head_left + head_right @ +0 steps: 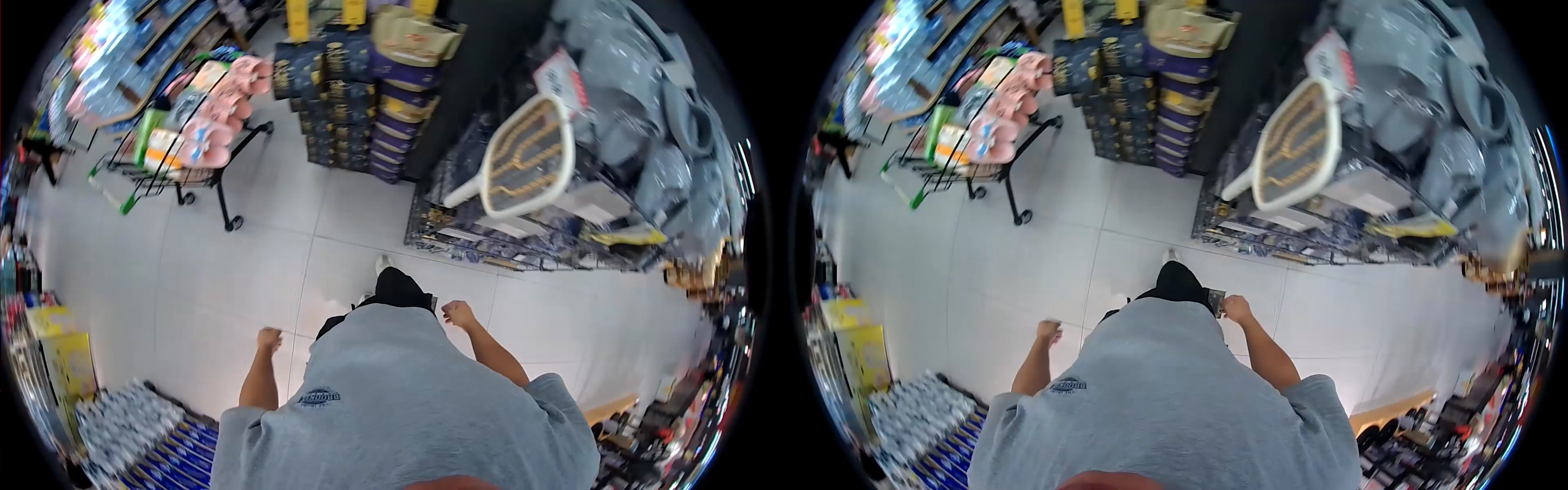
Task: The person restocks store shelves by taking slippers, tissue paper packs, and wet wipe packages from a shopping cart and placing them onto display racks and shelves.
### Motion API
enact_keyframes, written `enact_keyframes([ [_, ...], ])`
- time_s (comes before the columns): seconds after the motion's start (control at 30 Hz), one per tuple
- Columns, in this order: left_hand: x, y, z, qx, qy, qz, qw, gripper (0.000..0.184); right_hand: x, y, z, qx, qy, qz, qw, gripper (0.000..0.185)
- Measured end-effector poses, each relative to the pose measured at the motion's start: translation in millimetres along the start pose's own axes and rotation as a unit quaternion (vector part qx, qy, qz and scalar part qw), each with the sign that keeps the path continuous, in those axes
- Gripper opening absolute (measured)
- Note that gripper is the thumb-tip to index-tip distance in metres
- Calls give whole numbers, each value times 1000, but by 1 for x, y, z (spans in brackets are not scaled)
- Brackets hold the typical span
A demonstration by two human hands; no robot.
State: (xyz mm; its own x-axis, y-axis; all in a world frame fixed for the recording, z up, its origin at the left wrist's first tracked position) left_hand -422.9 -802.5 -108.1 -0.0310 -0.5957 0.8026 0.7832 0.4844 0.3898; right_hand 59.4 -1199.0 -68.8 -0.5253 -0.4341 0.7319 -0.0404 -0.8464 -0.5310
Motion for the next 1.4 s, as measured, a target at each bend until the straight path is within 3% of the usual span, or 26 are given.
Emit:
enact_keyframes([
  [0.1,22,94,-54,29,-42,-128,990,26,-17,-69,10,-92,4,39,995,25],
  [0.17,27,143,-81,15,-54,-217,975,34,-41,-96,8,-40,-6,21,999,23],
  [0.23,61,203,-79,-69,-53,-286,954,34,-60,-123,4,-17,-14,6,1000,23],
  [0.33,68,240,-58,-34,-74,-339,937,34,-100,-157,-13,-3,-29,-8,1000,22],
  [0.43,14,209,-20,-28,-21,-300,953,33,-130,-195,-37,-1,-52,-17,999,23],
  [0.47,-8,186,-3,-20,-17,-219,975,34,-145,-204,-43,5,-53,-32,998,23],
  [0.6,-73,78,79,-129,-27,-51,990,37,-184,-261,-75,22,-65,-72,995,26],
  [0.63,-113,39,87,-416,-85,-168,890,41,-191,-276,-82,7,-68,-86,994,27],
  [0.67,-90,50,127,-341,-68,19,937,42,-200,-293,-92,2,-77,-86,993,27],
  [0.7,-75,74,156,-311,-52,28,949,42,-213,-310,-103,13,-87,-87,992,27],
  [0.73,-92,71,176,-314,-34,-24,949,42,-228,-330,-115,41,-104,-68,991,27],
  [0.77,-100,75,199,-203,40,-64,976,39,-241,-350,-126,71,-121,-50,989,26],
  [0.8,-87,104,225,-82,139,-28,986,35,-251,-376,-135,84,-122,-11,989,23],
  [0.83,-91,123,239,-12,175,-43,984,31,-263,-405,-142,96,-122,31,987,21],
  [0.93,-90,204,261,149,196,-34,969,29,-299,-489,-165,151,-162,75,972,22],
  [0.97,-93,232,265,160,179,-49,970,29,-302,-527,-173,149,-164,86,972,21],
  [1.03,-114,281,274,164,160,-104,968,30,-330,-589,-198,83,-198,195,957,20],
  [1.1,-134,327,283,151,153,-166,962,31,-299,-691,-201,182,-164,275,929,22],
  [1.23,-169,431,317,178,143,-241,943,35,-338,-798,-240,70,-166,320,930,30],
  [1.3,-190,483,335,201,139,-259,935,35,-321,-863,-247,115,-157,352,916,33],
  [1.4,-225,548,374,167,211,-308,912,31,-311,-943,-260,99,-140,409,896,35],
])
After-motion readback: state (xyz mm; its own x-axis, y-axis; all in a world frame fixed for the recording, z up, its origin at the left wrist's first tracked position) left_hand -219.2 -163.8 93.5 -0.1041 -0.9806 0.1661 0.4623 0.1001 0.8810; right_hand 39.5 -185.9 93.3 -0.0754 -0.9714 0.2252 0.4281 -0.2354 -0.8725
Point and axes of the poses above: each hand's wrist, its own x-axis away from the middle knuckle, its own z-axis out of the back of the hand, y = z × x, the point moved 6 cm from there along -x, towards the middle knuckle, and after that the axes turned 3 degrees about y, right-handed, at the moved point
